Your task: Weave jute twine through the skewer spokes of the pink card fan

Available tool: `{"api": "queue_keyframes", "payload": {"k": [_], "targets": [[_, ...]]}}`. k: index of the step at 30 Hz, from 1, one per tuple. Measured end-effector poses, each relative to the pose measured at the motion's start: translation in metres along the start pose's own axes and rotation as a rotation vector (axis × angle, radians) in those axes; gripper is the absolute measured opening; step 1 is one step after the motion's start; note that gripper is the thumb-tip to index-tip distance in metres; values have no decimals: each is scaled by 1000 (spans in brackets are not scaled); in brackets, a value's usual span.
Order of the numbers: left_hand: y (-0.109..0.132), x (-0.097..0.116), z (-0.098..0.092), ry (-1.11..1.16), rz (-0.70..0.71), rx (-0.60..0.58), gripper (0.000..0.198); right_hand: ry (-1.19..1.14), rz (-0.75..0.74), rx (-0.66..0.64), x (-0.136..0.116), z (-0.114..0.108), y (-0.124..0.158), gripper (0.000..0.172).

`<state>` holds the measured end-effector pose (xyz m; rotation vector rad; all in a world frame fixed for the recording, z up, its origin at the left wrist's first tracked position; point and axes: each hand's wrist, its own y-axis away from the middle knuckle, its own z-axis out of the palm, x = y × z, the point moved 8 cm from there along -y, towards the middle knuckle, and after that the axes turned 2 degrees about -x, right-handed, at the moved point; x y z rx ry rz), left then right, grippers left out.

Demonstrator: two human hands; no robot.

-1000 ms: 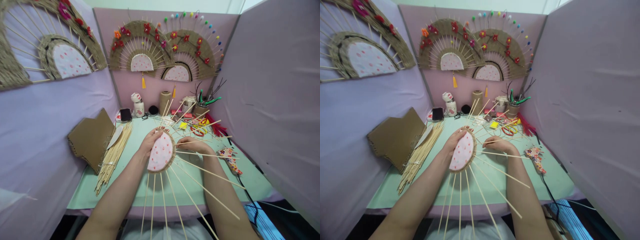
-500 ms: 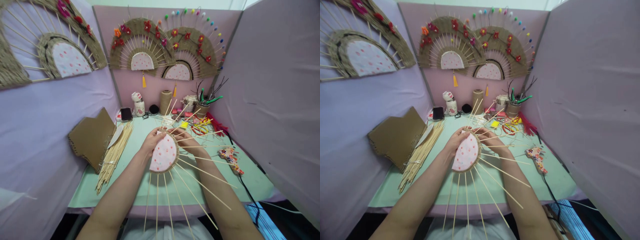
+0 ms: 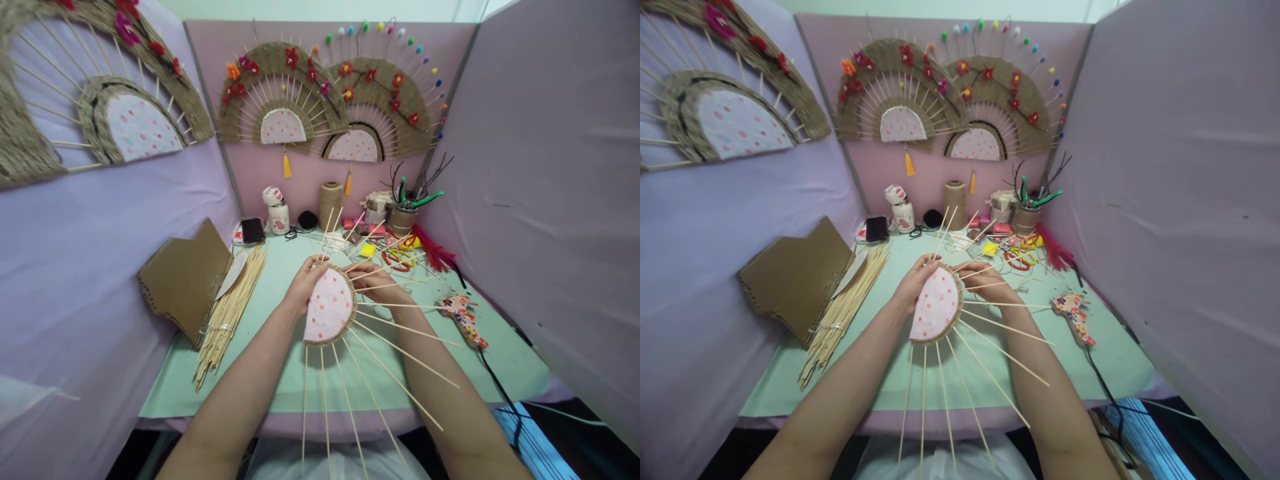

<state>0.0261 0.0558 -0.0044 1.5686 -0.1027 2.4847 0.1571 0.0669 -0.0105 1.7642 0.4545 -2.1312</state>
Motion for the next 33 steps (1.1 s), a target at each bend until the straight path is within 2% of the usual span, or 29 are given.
{"api": "queue_keyframes", "payload": {"k": [4,6,11,13,18,25,33], "targets": [[-1,-18,-4,-15,-146,74,18,72,16,-23,3,-8,0,25],[1,-26,-3,24,-215,64,16,87,28,-44,5,-11,0,25],[21,-47,11,202,-516,-110,11,105,47,-100,7,-12,3,30],[30,-48,14,226,-568,-176,10,107,50,-133,6,-10,6,32],[36,-37,21,211,-480,-279,24,53,-6,-144,0,-10,8,30],[29,-19,20,289,-330,-251,52,-25,21,-148,2,-9,7,23],[27,-9,14,247,-232,-227,54,29,54,-88,2,-12,11,29]]}}
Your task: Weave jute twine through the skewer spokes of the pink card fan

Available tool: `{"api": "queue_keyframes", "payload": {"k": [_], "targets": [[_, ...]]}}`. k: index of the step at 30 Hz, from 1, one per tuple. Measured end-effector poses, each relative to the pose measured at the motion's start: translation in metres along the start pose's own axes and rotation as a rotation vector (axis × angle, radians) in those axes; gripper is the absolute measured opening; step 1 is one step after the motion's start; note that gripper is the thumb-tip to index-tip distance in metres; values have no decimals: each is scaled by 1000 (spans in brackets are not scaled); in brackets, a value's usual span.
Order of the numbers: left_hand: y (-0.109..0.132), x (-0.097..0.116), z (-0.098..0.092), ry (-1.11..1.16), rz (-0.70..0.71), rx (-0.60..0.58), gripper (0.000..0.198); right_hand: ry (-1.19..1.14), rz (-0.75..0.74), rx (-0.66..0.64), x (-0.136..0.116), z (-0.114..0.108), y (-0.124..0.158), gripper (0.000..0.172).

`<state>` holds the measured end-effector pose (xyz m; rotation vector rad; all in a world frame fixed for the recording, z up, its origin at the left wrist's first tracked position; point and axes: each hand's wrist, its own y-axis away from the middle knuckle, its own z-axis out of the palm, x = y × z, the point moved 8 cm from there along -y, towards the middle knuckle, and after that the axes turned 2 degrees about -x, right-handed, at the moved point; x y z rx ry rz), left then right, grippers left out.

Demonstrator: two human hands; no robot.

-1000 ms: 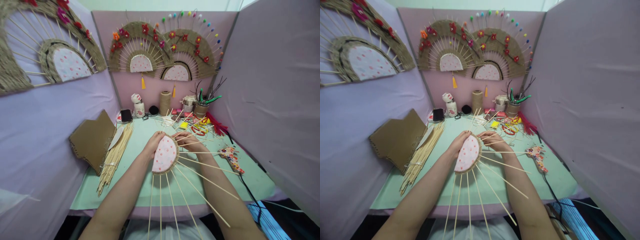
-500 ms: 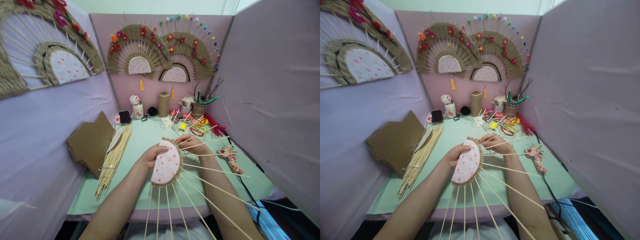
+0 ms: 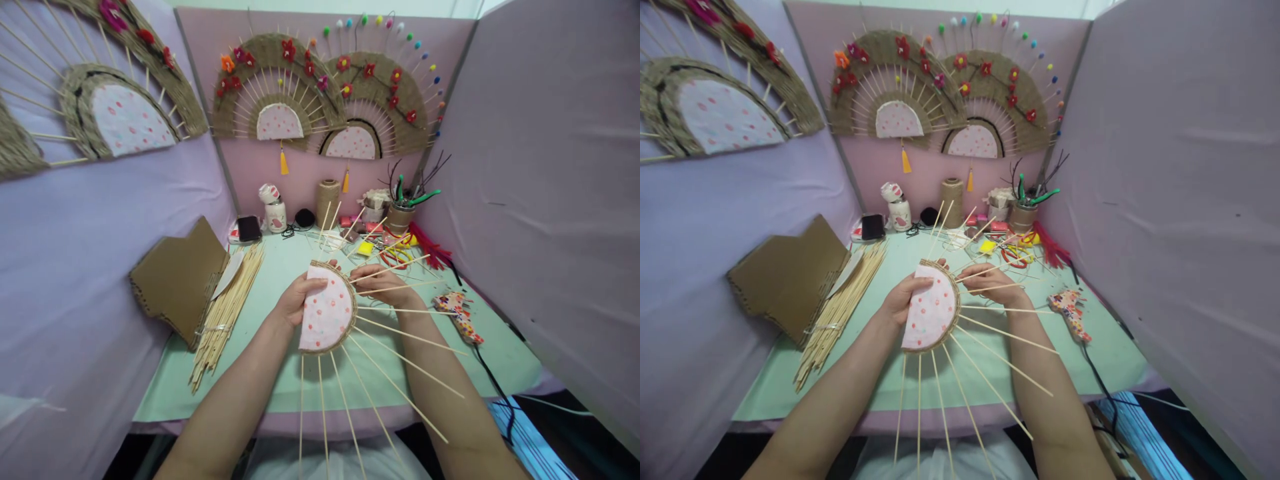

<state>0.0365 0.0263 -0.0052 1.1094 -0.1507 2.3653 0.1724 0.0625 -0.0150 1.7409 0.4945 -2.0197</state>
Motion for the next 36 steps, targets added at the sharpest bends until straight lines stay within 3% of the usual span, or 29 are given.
{"api": "queue_keyframes", "payload": {"k": [7,16,21,25,28,32,36], "targets": [[1,9,-5,-121,68,44,52,-75,-52,18,-10,-5,3,22],[4,23,-20,-179,59,95,53,-537,-341,283,-38,-72,20,18],[5,18,-24,-198,-11,106,55,-507,-442,388,-43,-83,25,14],[5,22,-24,-182,11,114,56,-394,-482,484,-47,-87,28,13],[5,32,-24,-123,104,130,60,-248,-424,513,-44,-86,24,20],[8,47,-26,-42,241,150,60,71,-237,510,-29,-75,14,29],[13,58,-29,-12,357,185,59,426,69,245,-9,-38,5,34]]}}
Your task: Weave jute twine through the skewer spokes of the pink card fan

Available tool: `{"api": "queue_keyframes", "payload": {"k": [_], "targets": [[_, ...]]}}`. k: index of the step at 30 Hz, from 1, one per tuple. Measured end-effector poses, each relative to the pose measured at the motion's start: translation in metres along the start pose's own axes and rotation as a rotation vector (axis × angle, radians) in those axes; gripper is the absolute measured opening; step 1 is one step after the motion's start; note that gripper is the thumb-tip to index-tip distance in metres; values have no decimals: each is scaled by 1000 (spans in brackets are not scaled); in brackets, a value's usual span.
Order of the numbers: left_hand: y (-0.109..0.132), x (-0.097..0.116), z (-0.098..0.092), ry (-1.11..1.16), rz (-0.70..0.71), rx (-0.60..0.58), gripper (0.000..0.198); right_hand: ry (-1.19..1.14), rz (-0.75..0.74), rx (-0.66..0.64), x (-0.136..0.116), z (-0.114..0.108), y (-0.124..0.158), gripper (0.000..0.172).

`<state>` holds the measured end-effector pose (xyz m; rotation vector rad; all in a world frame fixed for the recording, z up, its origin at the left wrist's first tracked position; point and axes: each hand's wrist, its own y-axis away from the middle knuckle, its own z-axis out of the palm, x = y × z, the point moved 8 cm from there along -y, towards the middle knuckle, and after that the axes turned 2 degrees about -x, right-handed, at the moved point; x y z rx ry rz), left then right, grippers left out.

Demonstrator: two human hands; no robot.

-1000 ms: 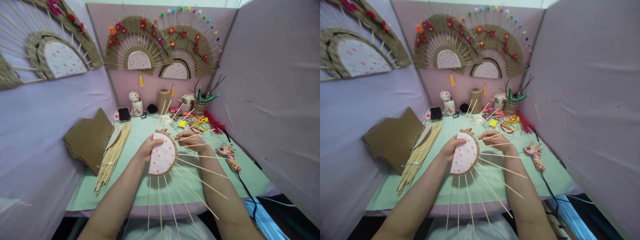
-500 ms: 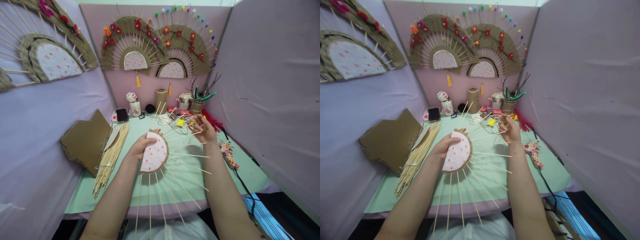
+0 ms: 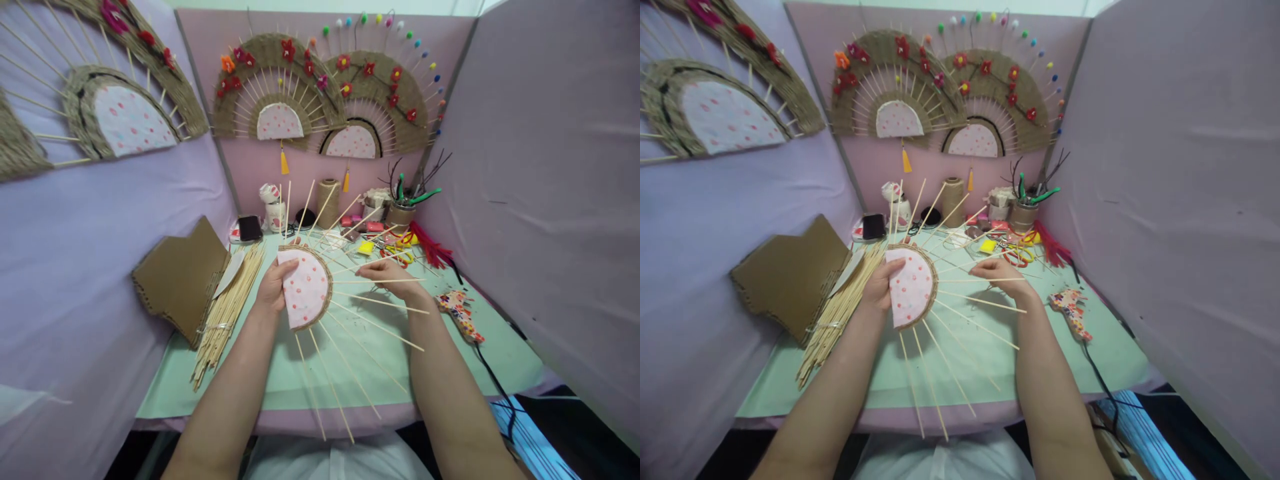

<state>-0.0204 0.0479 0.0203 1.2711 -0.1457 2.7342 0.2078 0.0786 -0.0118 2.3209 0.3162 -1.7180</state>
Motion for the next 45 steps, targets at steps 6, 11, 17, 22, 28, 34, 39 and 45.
{"api": "queue_keyframes", "payload": {"k": [6,11,17,22,28,34,39,45], "targets": [[4,9,9,26,100,-29,61,153,-16,-256,-5,34,7,30],[5,7,10,-12,86,-25,63,206,-44,-326,-3,39,5,27],[5,8,12,-5,73,-37,65,204,-47,-371,-6,38,10,28],[3,13,7,13,122,-16,63,75,-88,-340,-8,29,14,31],[1,13,1,7,107,2,56,22,-171,-343,-12,25,15,32],[2,8,1,-11,41,4,54,-42,-152,-325,-9,20,14,28],[3,6,2,-10,11,0,53,-218,-82,-284,-4,18,14,25],[5,5,0,11,10,36,47,-254,-80,-291,-8,19,16,27]]}}
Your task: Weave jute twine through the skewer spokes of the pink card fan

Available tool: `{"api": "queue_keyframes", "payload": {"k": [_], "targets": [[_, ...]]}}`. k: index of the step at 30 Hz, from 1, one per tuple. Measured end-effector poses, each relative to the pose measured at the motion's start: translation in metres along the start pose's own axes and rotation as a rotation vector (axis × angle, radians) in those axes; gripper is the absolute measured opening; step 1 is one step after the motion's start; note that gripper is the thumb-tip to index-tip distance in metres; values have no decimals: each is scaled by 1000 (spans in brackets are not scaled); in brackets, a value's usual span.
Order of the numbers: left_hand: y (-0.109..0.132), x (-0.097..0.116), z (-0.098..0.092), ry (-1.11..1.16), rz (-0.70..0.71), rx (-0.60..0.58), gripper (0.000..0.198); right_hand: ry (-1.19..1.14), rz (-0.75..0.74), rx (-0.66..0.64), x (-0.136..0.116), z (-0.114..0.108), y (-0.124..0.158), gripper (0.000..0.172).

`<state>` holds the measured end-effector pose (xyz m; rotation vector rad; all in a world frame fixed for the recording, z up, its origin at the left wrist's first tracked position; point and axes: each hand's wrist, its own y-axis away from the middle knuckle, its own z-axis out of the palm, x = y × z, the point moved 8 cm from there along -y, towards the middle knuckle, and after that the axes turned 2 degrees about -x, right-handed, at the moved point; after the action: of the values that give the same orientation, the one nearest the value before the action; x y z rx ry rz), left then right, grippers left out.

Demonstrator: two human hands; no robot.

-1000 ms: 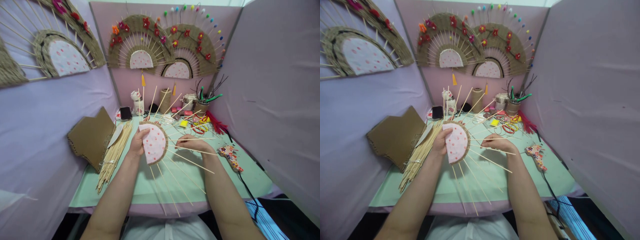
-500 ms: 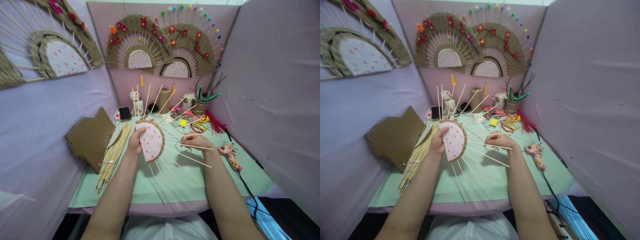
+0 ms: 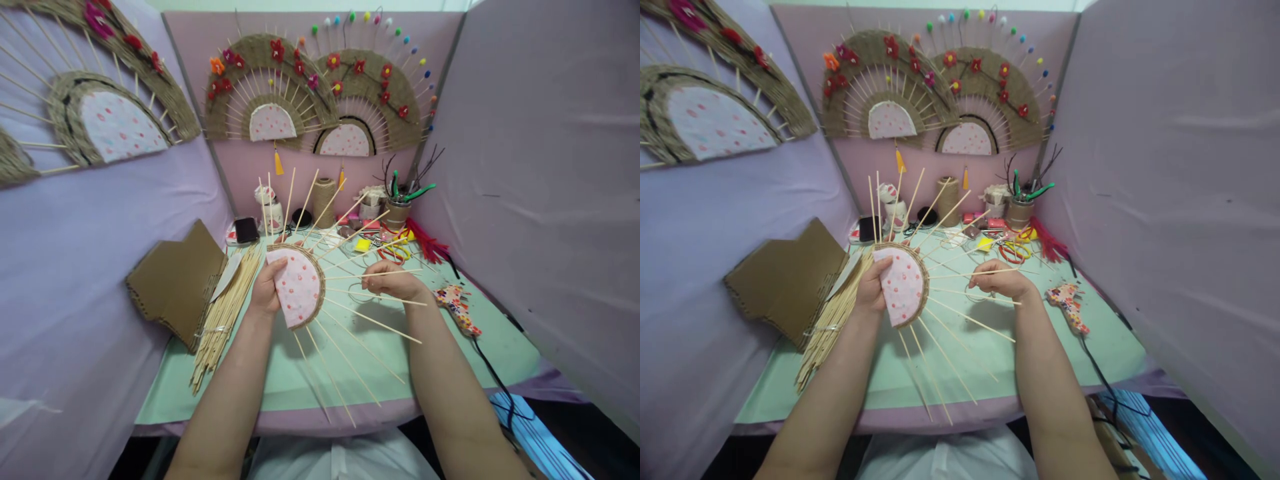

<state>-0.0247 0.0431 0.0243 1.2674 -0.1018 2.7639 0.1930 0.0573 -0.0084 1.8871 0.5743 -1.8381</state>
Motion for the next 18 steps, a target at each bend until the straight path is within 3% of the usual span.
{"api": "queue_keyframes", "payload": {"k": [10,15,18], "targets": [[3,2,-3,-6,31,41,41,-63,-18,-13,8,-8,-3,21],[1,3,5,-39,22,-70,49,-294,-210,61,-6,-26,4,25],[1,-1,10,-71,-20,-144,55,-432,-348,180,-20,-43,11,27]]}}
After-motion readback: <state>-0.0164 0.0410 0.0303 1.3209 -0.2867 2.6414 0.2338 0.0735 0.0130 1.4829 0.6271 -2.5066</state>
